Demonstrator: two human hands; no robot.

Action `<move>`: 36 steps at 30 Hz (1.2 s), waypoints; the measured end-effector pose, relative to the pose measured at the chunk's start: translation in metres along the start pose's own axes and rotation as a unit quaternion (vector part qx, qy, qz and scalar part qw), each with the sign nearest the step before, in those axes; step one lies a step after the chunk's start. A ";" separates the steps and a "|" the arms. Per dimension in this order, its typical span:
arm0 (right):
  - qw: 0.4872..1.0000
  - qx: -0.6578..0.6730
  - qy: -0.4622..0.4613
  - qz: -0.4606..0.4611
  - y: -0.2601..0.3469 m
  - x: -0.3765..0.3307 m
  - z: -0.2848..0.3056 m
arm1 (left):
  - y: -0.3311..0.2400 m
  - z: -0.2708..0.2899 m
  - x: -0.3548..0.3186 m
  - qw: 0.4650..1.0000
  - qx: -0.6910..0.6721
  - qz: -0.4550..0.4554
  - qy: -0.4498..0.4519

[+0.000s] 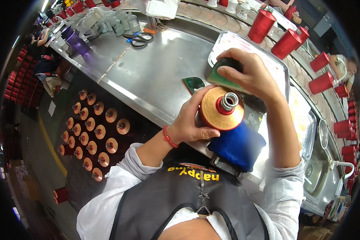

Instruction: The person repeatedly picks red cylindrical containers from a tray, places a circular cardboard piece on the top opening, wipes the surface with a green cloth, applies a printed label to the side, smooths it with a small wooden stick, and returns the container to the tray. The process is repeated for multiple containers.

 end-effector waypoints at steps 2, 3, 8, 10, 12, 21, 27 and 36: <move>0.996 0.009 0.052 0.070 0.011 0.013 -0.008 | 0.009 -0.001 -0.002 0.997 -0.056 0.058 0.015; 0.991 0.067 0.096 0.072 0.017 0.013 -0.019 | 0.014 -0.003 -0.005 0.992 -0.087 0.091 0.021; 0.996 0.078 0.025 -0.026 -0.011 0.004 -0.006 | 0.009 0.003 0.007 0.999 -0.018 -0.026 0.035; 0.977 0.196 0.020 -0.080 -0.015 -0.025 -0.005 | 0.014 0.002 0.002 0.998 -0.054 0.013 0.020; 0.976 0.081 -0.147 -0.139 -0.033 -0.051 0.018 | 0.009 0.002 0.004 0.999 -0.005 -0.029 0.019; 0.968 0.082 -0.130 0.199 0.069 -0.151 0.006 | 0.007 -0.010 -0.017 0.969 0.123 -0.149 -0.152; 0.923 0.249 -0.290 -0.042 0.022 -0.220 0.056 | -0.002 -0.013 0.034 0.995 0.036 -0.018 -0.092; 0.908 0.157 -0.374 -0.110 -0.014 -0.294 0.101 | 0.042 -0.130 0.024 0.913 -0.114 0.383 0.078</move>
Point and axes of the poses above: each hand's wrist, its own x-axis towards the middle knuckle, its own z-axis out of the back of the hand, y = z × x, the point moved 7 cm from there along x, towards the middle knuckle, and after that the axes turned 11 degrees about -y, right-handed, at the moved point
